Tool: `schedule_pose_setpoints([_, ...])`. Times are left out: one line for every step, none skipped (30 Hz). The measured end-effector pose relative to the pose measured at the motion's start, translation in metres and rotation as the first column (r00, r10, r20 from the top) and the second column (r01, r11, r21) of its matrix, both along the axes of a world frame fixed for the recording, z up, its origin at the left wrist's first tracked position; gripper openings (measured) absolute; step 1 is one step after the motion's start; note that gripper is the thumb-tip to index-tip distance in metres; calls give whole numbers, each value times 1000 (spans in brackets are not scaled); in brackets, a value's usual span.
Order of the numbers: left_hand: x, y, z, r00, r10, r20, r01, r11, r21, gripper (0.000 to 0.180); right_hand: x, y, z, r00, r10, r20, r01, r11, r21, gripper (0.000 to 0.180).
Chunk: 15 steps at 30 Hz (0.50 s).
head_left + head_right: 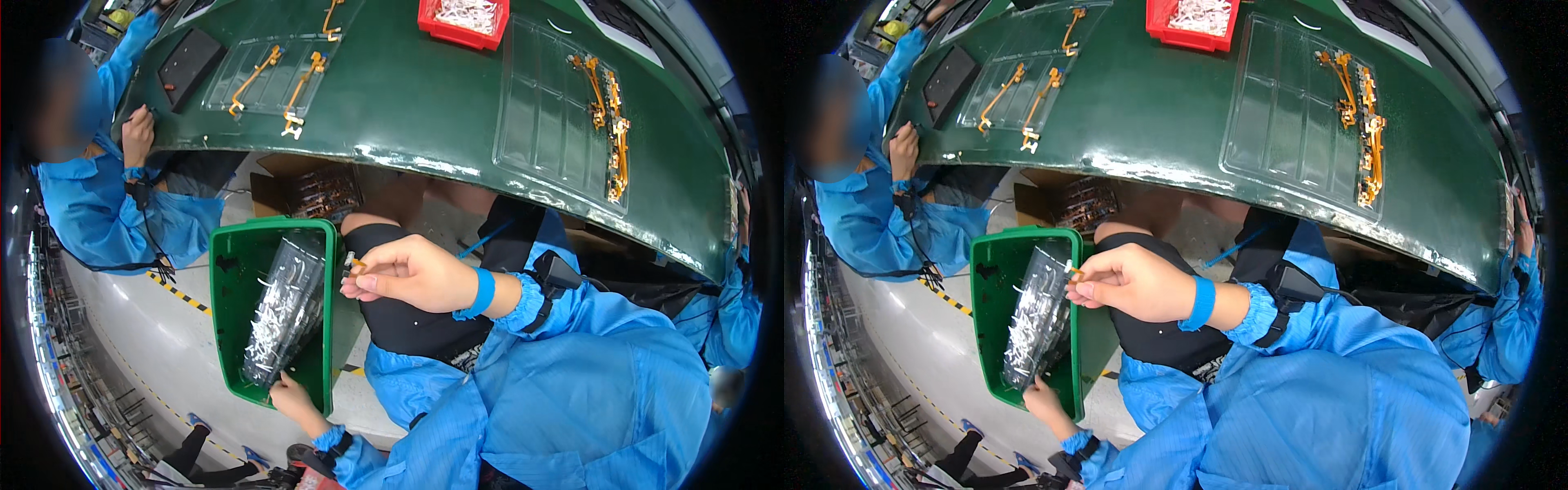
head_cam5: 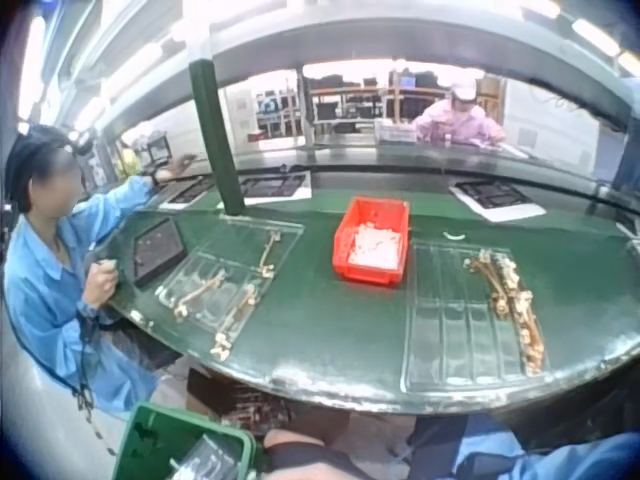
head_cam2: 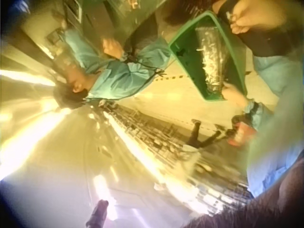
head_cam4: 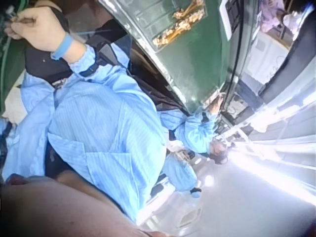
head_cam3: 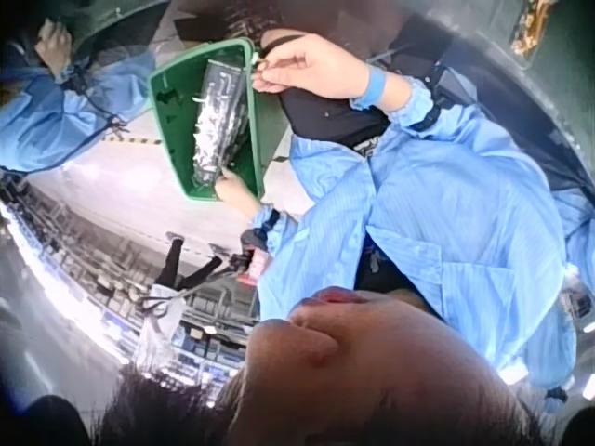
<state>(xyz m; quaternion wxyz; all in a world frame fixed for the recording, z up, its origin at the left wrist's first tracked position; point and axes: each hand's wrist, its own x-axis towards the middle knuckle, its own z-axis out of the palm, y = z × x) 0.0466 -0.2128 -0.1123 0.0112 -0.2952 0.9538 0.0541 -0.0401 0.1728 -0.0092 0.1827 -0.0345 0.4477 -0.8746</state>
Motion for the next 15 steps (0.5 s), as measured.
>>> schedule_pose_setpoints([0,8,5,1000,12,6,-12,998,54,42,-1,1,1,1000,-7,-11,7,1000,4,21])
schedule_pose_setpoints([3,27,3,985,68,-158,-3,925,380,37,-3,2,3,999,-8,34,9,999,-38,22])
schedule_pose_setpoints([5,63,12,941,173,-289,64,750,658,37,-3,1,4,997,-2,79,8,997,-81,22])
schedule_pose_setpoints([0,91,33,987,92,-128,61,523,850,41,-4,1,7,995,10,95,-2,997,-81,22])
schedule_pose_setpoints([-9,120,58,999,-45,0,11,258,966,47,-3,2,7,996,26,82,-17,995,-101,23])
schedule_pose_setpoints([-10,152,75,999,20,38,-37,-53,998,50,-2,0,9,997,19,76,-12,995,-100,24])
schedule_pose_setpoints([-16,182,85,995,54,88,-62,-367,928,53,0,-1,10,998,6,65,0,996,-93,25])
schedule_pose_setpoints([-25,202,94,990,85,110,-53,-495,867,55,2,-1,10,998,3,56,4,993,-118,26])
schedule_pose_setpoints([-34,215,99,985,104,138,-46,-615,787,56,3,2,18,997,-3,75,10,995,-95,26])
schedule_pose_setpoints([-41,220,95,982,138,127,-1,-674,739,49,5,4,18,999,-31,42,34,998,-61,26])
schedule_pose_setpoints([-50,224,96,987,129,99,15,-676,737,49,6,5,16,998,-59,8,60,998,-30,26])
schedule_pose_setpoints([-58,228,98,983,163,86,49,-681,731,43,7,6,13,996,-82,-25,83,996,32,25])
schedule_pose_setpoints([-63,230,100,978,194,80,76,-682,727,38,11,6,8,993,-107,-52,111,990,88,25])
schedule_pose_setpoints([-71,233,103,980,183,76,77,-704,706,26,13,5,7,988,-146,-55,147,989,26,24])
schedule_pose_setpoints([-77,233,103,982,177,63,81,-702,708,26,12,3,7,986,-153,-66,155,988,21,24])
